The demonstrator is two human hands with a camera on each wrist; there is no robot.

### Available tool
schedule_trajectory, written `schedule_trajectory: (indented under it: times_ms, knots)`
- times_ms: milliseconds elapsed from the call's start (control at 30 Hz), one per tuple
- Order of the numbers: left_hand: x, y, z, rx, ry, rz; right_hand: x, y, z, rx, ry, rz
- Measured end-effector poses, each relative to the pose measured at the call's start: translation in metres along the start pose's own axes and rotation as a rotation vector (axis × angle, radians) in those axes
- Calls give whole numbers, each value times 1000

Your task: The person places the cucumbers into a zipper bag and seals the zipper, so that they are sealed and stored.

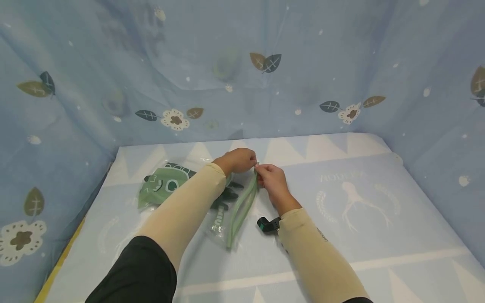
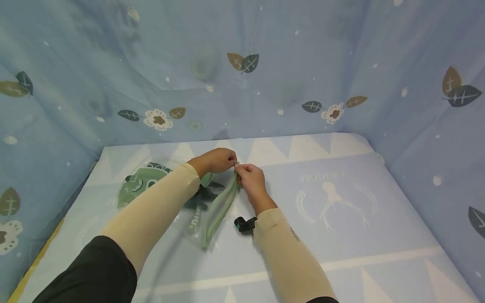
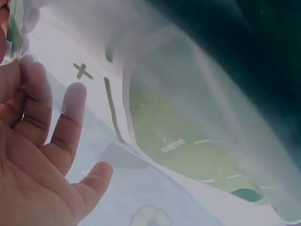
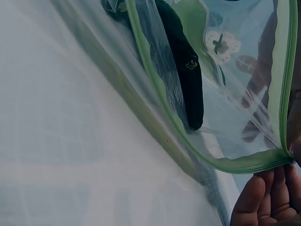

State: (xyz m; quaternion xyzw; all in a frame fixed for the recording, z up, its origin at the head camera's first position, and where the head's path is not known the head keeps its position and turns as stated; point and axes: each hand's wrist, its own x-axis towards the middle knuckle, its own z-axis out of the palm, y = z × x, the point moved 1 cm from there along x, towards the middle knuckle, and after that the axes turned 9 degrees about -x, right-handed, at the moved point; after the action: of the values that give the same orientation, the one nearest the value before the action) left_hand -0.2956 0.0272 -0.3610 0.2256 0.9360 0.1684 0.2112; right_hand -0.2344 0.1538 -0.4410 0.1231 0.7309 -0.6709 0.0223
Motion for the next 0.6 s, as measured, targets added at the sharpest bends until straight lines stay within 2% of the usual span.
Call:
schedule_trajectory:
  times_ms: [233,400,600]
  knots:
    - [-3,-1,3,-23,20,28,-5,2,1,-67,32,-30]
    - [-6,-4,3,-45,54,-1,-11,3,6,-138,37,-62]
    - [-5,-5,0,-48,70,-10,-28,1,8,-283,-27,-47]
